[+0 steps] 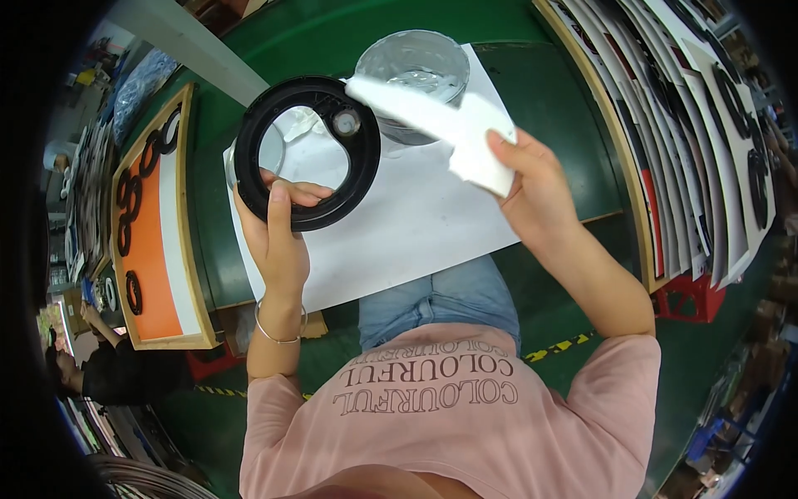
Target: Cleaning black plastic rings using a white cloth, a specialized scraper tool, and cleaning solution.
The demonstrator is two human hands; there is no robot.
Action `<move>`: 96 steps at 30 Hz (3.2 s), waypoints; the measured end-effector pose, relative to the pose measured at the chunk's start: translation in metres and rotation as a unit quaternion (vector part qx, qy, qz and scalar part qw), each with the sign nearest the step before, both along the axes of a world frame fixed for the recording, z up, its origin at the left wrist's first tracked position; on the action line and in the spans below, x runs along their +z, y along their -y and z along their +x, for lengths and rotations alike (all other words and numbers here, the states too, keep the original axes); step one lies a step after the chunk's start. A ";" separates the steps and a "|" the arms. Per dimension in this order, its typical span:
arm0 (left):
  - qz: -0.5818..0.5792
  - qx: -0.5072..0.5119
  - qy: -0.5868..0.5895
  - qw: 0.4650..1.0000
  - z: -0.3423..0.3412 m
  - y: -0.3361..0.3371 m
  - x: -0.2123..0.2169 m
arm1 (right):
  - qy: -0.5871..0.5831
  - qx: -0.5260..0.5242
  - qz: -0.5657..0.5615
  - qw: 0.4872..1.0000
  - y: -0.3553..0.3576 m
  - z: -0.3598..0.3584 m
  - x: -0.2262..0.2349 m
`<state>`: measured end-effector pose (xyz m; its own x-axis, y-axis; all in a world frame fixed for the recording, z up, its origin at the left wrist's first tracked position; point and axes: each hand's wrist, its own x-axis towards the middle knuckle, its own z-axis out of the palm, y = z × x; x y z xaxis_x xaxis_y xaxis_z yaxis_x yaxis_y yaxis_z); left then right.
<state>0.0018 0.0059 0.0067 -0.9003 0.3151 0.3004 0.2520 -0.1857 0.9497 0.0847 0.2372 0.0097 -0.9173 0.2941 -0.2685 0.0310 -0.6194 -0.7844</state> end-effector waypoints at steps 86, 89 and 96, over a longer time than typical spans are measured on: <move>0.198 -0.165 0.134 0.957 0.042 0.000 0.067 | -0.003 0.001 0.881 0.473 -0.057 0.182 0.122; 0.193 -0.207 0.177 0.943 0.054 -0.038 0.075 | 0.074 -0.109 0.923 0.361 -0.125 0.209 0.127; 0.135 -0.217 0.247 0.935 0.052 -0.140 0.085 | 0.284 -0.108 0.911 0.279 -0.306 0.176 0.178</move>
